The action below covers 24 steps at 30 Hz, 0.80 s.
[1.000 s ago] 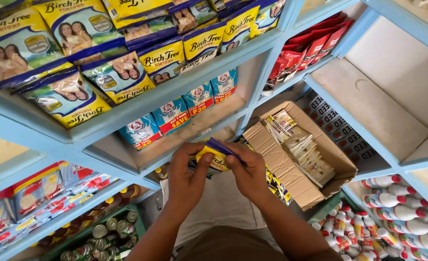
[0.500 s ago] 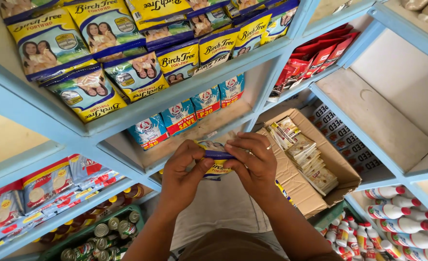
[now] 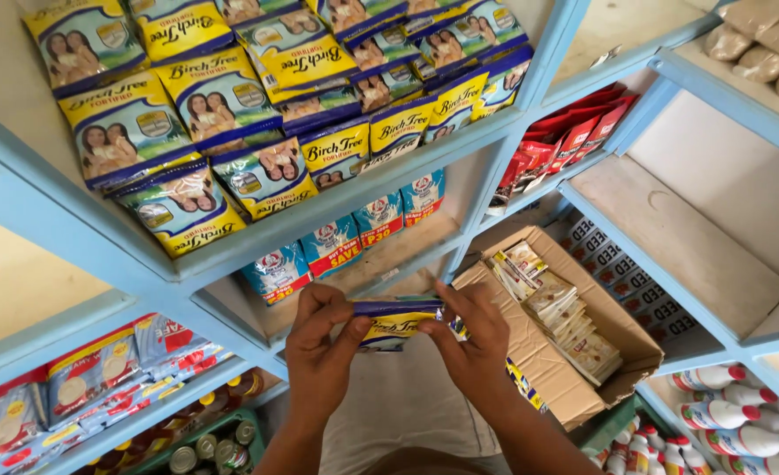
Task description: Organizing and stocking milk powder packets on grocery store shelves.
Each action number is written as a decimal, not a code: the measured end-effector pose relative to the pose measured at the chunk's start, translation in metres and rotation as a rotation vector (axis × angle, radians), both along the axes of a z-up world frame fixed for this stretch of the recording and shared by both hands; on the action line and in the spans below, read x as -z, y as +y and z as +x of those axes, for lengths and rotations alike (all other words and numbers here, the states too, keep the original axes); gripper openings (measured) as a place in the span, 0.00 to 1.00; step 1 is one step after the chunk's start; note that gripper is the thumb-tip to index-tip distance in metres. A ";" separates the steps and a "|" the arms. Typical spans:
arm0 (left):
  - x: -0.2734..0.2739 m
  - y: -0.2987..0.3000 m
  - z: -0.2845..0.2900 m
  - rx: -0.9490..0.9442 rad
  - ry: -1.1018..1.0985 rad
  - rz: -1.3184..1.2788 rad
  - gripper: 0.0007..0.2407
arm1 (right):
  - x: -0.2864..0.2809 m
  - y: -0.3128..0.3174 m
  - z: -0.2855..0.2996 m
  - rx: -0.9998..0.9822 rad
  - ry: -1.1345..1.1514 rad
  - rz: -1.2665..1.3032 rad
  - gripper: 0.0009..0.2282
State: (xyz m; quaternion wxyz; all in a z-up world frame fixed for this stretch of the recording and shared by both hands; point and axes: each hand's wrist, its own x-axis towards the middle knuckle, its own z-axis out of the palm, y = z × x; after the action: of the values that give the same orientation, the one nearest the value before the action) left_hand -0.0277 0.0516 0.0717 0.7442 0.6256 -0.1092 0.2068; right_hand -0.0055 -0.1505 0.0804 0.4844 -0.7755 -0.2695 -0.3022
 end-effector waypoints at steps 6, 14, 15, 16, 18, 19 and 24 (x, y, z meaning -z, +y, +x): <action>0.008 0.004 -0.003 -0.058 0.018 0.074 0.04 | 0.024 0.003 0.002 -0.148 0.232 0.278 0.20; 0.074 0.004 -0.008 -0.120 0.242 0.184 0.05 | 0.064 0.009 -0.002 -0.106 0.419 0.363 0.19; 0.088 0.004 -0.010 -0.069 0.341 0.118 0.05 | 0.073 0.010 -0.005 -0.092 0.476 0.339 0.18; 0.103 0.004 -0.011 -0.018 0.439 0.051 0.06 | 0.081 0.012 -0.007 -0.078 0.532 0.315 0.17; 0.121 0.000 -0.016 0.028 0.492 -0.120 0.06 | 0.098 0.012 -0.012 -0.138 0.629 0.404 0.17; 0.130 -0.002 -0.019 0.069 0.545 -0.297 0.07 | 0.106 0.012 -0.015 -0.204 0.729 0.488 0.16; 0.114 -0.005 -0.018 0.114 0.542 -0.454 0.10 | 0.105 0.007 -0.011 -0.295 0.794 0.627 0.14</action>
State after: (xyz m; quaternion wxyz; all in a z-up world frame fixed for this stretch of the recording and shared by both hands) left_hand -0.0459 0.0463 -0.0427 0.8766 0.4693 0.1059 0.0105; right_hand -0.0166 -0.1437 -0.0241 0.7952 -0.6021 -0.0682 0.0201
